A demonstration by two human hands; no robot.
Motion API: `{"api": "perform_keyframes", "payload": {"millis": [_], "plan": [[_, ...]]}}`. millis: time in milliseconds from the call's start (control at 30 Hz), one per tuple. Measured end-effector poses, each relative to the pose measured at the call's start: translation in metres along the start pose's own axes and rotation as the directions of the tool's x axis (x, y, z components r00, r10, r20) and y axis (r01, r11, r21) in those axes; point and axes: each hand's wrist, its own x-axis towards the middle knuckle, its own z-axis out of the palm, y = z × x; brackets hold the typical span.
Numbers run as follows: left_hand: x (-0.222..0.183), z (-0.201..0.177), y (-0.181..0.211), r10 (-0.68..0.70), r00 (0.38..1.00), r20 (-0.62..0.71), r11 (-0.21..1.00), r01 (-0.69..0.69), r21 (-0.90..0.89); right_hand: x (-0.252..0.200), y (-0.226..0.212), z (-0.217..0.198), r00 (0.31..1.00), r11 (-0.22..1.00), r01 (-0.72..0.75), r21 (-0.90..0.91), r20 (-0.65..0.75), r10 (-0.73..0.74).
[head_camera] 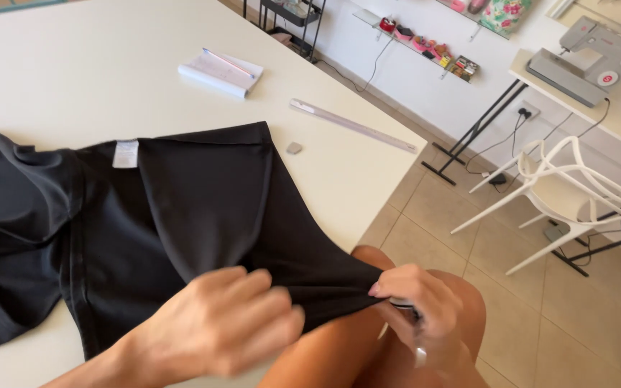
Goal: Measuring, marking, and cutting black fabric on a table to prepare garment pieces
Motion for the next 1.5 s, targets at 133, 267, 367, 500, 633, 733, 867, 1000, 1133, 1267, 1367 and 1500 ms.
{"api": "perform_keyframes", "payload": {"millis": [133,267,367,500,633,733,867,1000,1133,1267,1367,1500], "plan": [[-0.017,0.002,0.018,0.352,0.909,0.221,0.684,-0.412,0.602,-0.020,0.037,0.026,0.677,0.735,0.526,-0.428,-0.313,-0.667],[-0.017,0.013,0.031,0.237,0.943,0.233,0.727,-0.331,0.601,-0.032,0.047,0.022,0.570,0.678,0.572,-0.463,-0.370,-0.734],[-0.022,0.026,0.034,0.164,0.964,0.208,0.745,-0.259,0.615,-0.052,0.064,0.005,0.664,0.725,0.586,-0.361,-0.299,-0.685],[-0.025,0.036,0.026,0.169,0.970,0.173,0.675,-0.242,0.698,-0.043,0.083,0.010,0.603,0.728,0.589,-0.350,-0.410,-0.685],[-0.054,0.040,0.047,-0.180,0.972,0.150,0.679,0.012,0.734,-0.057,0.074,0.004,0.617,0.762,0.545,-0.349,-0.449,-0.647],[-0.085,0.060,0.046,-0.416,0.890,-0.189,0.576,0.418,0.703,-0.062,0.089,0.001,0.543,0.759,0.523,-0.388,-0.534,-0.648],[-0.166,0.067,0.037,-0.553,0.690,-0.467,0.291,0.686,0.667,-0.064,0.097,0.005,0.503,0.751,0.521,-0.406,-0.565,-0.654],[-0.142,0.167,0.052,-0.192,0.869,-0.456,0.284,0.494,0.822,-0.066,0.076,0.019,0.598,0.771,0.579,-0.264,-0.505,-0.622],[-0.029,0.235,0.125,-0.670,0.649,-0.362,0.672,0.737,0.078,-0.078,0.054,0.035,0.592,0.814,0.528,-0.240,-0.583,-0.556],[-0.004,0.296,0.114,-0.850,0.433,-0.301,0.292,-0.089,-0.952,-0.102,0.013,0.034,0.723,0.933,0.246,-0.264,-0.591,-0.358],[-0.007,0.294,0.117,-0.916,0.400,-0.011,-0.174,-0.423,-0.889,-0.083,0.005,0.059,0.622,0.935,0.279,-0.221,-0.700,-0.351],[-0.014,0.271,0.118,-0.998,0.025,-0.062,0.066,0.258,-0.964,-0.127,0.021,0.036,0.814,0.934,0.327,-0.147,-0.458,-0.357]]}}
